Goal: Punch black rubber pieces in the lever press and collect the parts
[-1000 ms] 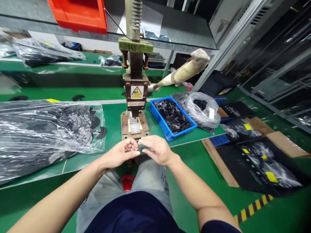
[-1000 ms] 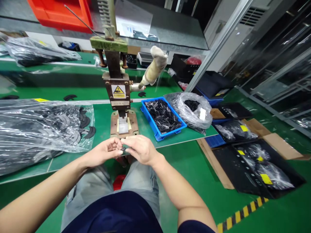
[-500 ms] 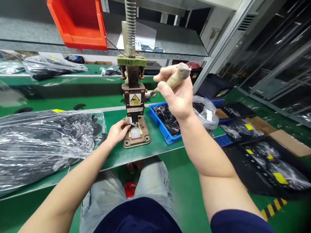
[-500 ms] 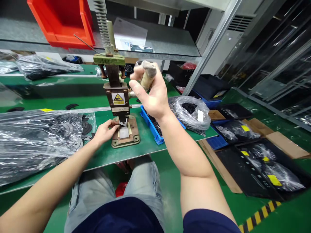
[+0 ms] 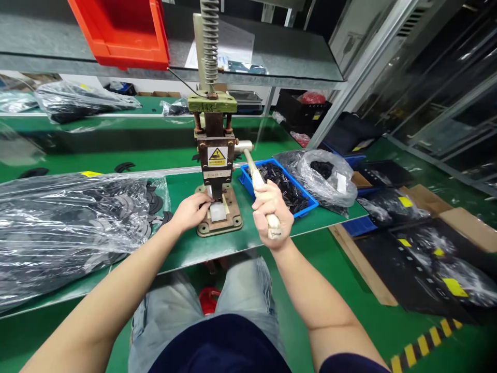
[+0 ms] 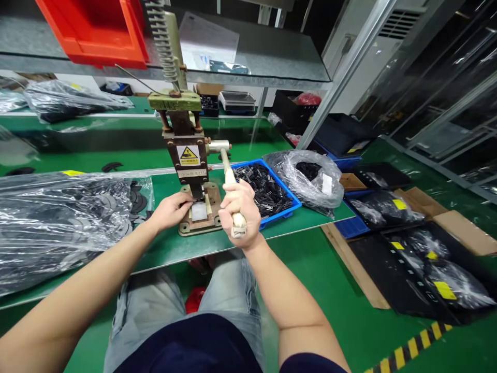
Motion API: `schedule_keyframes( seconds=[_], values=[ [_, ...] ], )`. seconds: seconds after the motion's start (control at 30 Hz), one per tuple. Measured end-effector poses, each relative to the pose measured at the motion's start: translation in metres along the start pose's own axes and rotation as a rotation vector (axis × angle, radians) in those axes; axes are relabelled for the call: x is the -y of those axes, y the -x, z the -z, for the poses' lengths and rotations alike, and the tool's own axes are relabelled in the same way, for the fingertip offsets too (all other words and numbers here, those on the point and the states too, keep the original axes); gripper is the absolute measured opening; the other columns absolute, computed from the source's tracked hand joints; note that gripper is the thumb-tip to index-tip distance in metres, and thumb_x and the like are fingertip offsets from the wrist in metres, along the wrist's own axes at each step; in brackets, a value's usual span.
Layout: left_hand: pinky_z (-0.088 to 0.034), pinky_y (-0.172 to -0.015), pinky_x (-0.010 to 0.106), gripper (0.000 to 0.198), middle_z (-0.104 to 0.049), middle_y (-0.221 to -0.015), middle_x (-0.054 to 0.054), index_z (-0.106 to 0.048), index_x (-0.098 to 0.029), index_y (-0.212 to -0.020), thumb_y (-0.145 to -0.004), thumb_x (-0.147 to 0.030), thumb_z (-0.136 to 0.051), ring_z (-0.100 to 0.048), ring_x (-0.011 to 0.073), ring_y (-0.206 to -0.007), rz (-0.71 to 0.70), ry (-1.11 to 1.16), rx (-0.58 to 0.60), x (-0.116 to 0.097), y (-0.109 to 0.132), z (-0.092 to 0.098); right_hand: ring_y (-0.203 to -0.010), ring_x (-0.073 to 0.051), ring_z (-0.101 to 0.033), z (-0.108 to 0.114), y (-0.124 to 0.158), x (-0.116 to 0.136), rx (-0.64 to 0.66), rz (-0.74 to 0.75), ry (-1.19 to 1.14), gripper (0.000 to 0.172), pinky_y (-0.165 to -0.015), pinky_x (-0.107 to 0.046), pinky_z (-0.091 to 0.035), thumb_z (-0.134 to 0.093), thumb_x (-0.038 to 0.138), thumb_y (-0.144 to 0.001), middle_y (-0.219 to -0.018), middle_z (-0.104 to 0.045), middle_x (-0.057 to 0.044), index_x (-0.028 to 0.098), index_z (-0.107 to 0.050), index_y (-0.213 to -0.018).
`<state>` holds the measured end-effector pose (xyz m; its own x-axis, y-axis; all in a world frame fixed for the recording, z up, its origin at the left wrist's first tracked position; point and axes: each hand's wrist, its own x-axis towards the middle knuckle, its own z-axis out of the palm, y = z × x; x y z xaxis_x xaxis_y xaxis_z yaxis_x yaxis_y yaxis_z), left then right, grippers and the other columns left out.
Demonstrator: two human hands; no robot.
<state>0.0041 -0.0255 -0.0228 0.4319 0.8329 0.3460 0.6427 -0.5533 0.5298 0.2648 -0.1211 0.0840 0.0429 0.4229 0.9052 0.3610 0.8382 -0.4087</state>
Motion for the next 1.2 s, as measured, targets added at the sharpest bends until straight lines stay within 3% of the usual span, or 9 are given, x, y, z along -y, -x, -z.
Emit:
schedule_keyframes(
  seconds=[0.1, 0.27, 0.4, 0.57, 0.7, 0.87, 1.0, 1.1, 1.2],
  values=[
    [-0.056, -0.108, 0.04, 0.035, -0.081, -0.126, 0.009, -0.078, -0.023, -0.119, -0.102, -0.036, -0.051, -0.074, 0.0271, -0.118, 0.108, 0.012, 0.017, 0.007, 0.004, 0.015, -0.117, -0.026, -0.075, 0.002, 0.016, -0.008, 0.012, 0.004, 0.026, 0.014, -0.123, -0.064, -0.047, -0.068, 0.025, -0.091, -0.087, -0.073, 0.001, 0.026, -0.061, -0.079],
    [-0.054, -0.107, 0.046, 0.035, -0.08, -0.121, 0.014, -0.078, -0.021, -0.119, -0.097, -0.037, -0.056, -0.072, 0.0339, -0.115, 0.21, -0.25, -0.003, 0.048, 0.027, 0.084, -0.115, -0.029, -0.073, -0.002, 0.015, -0.012, -0.018, 0.013, -0.004, 0.012, -0.115, -0.065, -0.05, -0.068, 0.027, -0.091, -0.087, -0.071, 0.0, 0.028, -0.063, -0.08],
    [-0.055, -0.096, 0.042, 0.028, -0.081, -0.105, 0.011, -0.077, -0.026, -0.105, -0.091, -0.046, -0.064, -0.074, 0.0337, -0.103, 0.301, -0.459, 0.191, 0.068, 0.062, 0.118, -0.111, -0.03, -0.073, -0.009, 0.014, -0.012, -0.083, 0.019, -0.044, 0.014, -0.108, -0.063, -0.054, -0.068, 0.029, -0.092, -0.083, -0.069, 0.0, 0.028, -0.062, -0.079],
    [-0.053, -0.097, 0.046, 0.05, -0.079, -0.114, 0.018, -0.073, -0.023, -0.111, -0.087, -0.067, -0.068, -0.072, 0.0396, -0.111, 0.34, -0.602, 0.318, 0.055, 0.081, 0.097, -0.11, -0.031, -0.072, -0.013, 0.015, -0.011, -0.118, -0.003, -0.065, 0.014, -0.104, -0.063, -0.055, -0.067, 0.028, -0.092, -0.084, -0.069, -0.001, 0.028, -0.061, -0.079],
    [-0.051, -0.099, 0.046, 0.043, -0.078, -0.122, 0.021, -0.071, -0.021, -0.116, -0.089, -0.055, -0.068, -0.07, 0.0402, -0.117, 0.361, -0.574, 0.32, 0.056, 0.074, 0.081, -0.113, -0.031, -0.072, -0.01, 0.016, -0.012, -0.087, -0.012, -0.054, 0.013, -0.106, -0.064, -0.055, -0.068, 0.029, -0.092, -0.085, -0.069, -0.002, 0.028, -0.061, -0.081],
    [-0.052, -0.085, 0.038, 0.044, -0.081, -0.109, 0.01, -0.063, -0.025, -0.123, -0.082, -0.039, -0.072, -0.076, 0.0333, -0.102, 0.426, -0.335, 0.328, 0.062, 0.067, 0.077, -0.113, -0.031, -0.072, -0.008, 0.017, -0.013, -0.078, -0.004, -0.035, 0.013, -0.105, -0.062, -0.056, -0.068, 0.03, -0.092, -0.085, -0.07, -0.002, 0.028, -0.062, -0.081],
    [-0.047, -0.07, 0.034, 0.021, -0.073, -0.084, 0.003, -0.057, -0.028, -0.095, -0.084, -0.04, -0.069, -0.072, 0.0263, -0.079, 0.389, -0.202, 0.276, 0.05, 0.066, 0.073, -0.112, -0.031, -0.073, -0.011, 0.018, -0.013, -0.099, -0.008, -0.032, 0.014, -0.104, -0.063, -0.057, -0.068, 0.033, -0.093, -0.085, -0.07, -0.002, 0.029, -0.061, -0.081],
    [-0.044, -0.063, 0.034, 0.025, -0.065, -0.069, 0.0, -0.048, -0.028, -0.081, -0.086, -0.043, -0.068, -0.066, 0.0234, -0.065, 0.409, -0.13, 0.216, 0.038, 0.063, 0.069, -0.112, -0.031, -0.073, -0.012, 0.018, -0.012, -0.101, -0.008, -0.032, 0.013, -0.104, -0.062, -0.057, -0.067, 0.032, -0.093, -0.085, -0.069, -0.002, 0.029, -0.061, -0.082],
    [-0.047, -0.06, 0.033, 0.034, -0.069, -0.068, 0.0, -0.045, -0.029, -0.08, -0.085, -0.048, -0.072, -0.069, 0.0231, -0.063, 0.525, 0.138, 0.192, 0.029, 0.057, 0.062, -0.114, -0.031, -0.072, -0.011, 0.018, -0.012, -0.095, -0.011, -0.022, 0.013, -0.104, -0.062, -0.058, -0.066, 0.033, -0.094, -0.085, -0.069, -0.002, 0.029, -0.06, -0.083]
  ],
)
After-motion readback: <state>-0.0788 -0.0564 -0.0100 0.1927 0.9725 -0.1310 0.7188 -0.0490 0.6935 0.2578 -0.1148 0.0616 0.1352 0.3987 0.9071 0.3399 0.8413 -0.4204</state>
